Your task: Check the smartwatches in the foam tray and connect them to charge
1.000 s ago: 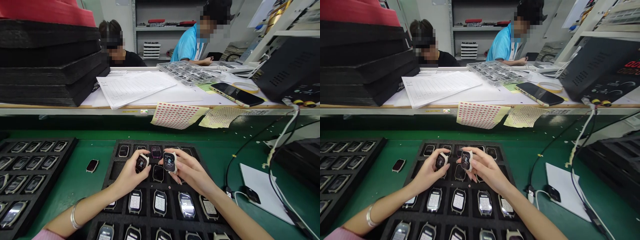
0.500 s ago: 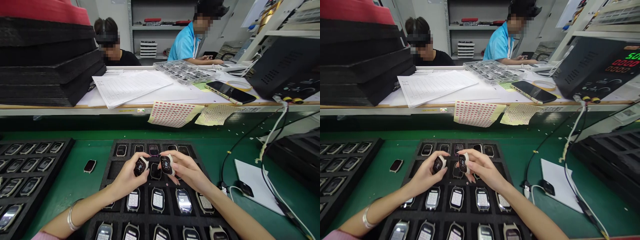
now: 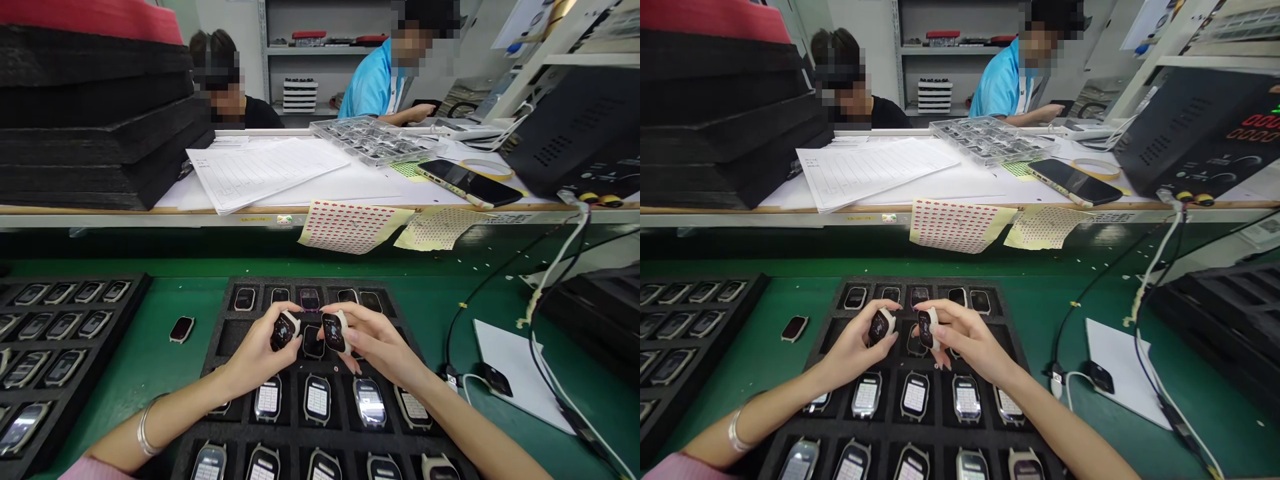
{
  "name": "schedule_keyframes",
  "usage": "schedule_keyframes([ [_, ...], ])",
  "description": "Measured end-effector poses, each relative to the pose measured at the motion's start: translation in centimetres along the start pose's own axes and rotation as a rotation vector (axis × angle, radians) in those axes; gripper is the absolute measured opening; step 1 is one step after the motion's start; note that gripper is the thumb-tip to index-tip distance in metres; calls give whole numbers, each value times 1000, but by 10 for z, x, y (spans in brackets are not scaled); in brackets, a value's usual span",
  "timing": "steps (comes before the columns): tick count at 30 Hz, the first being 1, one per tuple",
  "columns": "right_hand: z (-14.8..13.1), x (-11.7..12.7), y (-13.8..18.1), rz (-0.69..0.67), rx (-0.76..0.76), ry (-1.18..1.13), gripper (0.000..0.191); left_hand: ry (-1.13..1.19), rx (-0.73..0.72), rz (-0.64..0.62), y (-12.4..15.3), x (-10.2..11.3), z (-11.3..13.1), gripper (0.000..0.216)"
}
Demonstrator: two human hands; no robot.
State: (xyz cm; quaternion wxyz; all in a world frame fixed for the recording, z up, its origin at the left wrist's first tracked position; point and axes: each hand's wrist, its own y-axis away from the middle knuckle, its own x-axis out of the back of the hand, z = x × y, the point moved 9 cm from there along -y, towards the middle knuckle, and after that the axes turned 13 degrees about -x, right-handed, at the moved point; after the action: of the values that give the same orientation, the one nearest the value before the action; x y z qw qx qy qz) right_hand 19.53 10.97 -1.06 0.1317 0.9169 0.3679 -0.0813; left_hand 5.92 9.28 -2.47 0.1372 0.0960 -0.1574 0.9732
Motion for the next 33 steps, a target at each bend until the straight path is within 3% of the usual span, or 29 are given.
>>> schedule_keyframes([
  [13,1,5,0,58,-31,-39,33,8,13,20,0,3,1,32],
  [18,0,8,1,77,-17,-44,36,-33,-29,91,0,12,5,35],
  [26,2,6,1,51,-37,-70,40,-39,-28,110,1,13,6,33],
  [29,6,4,1,21,-83,-99,45,100,37,87,1,7,-1,38],
  [33,13,2,-2,-9,-148,-126,45,466,145,66,2,-5,-9,55],
])
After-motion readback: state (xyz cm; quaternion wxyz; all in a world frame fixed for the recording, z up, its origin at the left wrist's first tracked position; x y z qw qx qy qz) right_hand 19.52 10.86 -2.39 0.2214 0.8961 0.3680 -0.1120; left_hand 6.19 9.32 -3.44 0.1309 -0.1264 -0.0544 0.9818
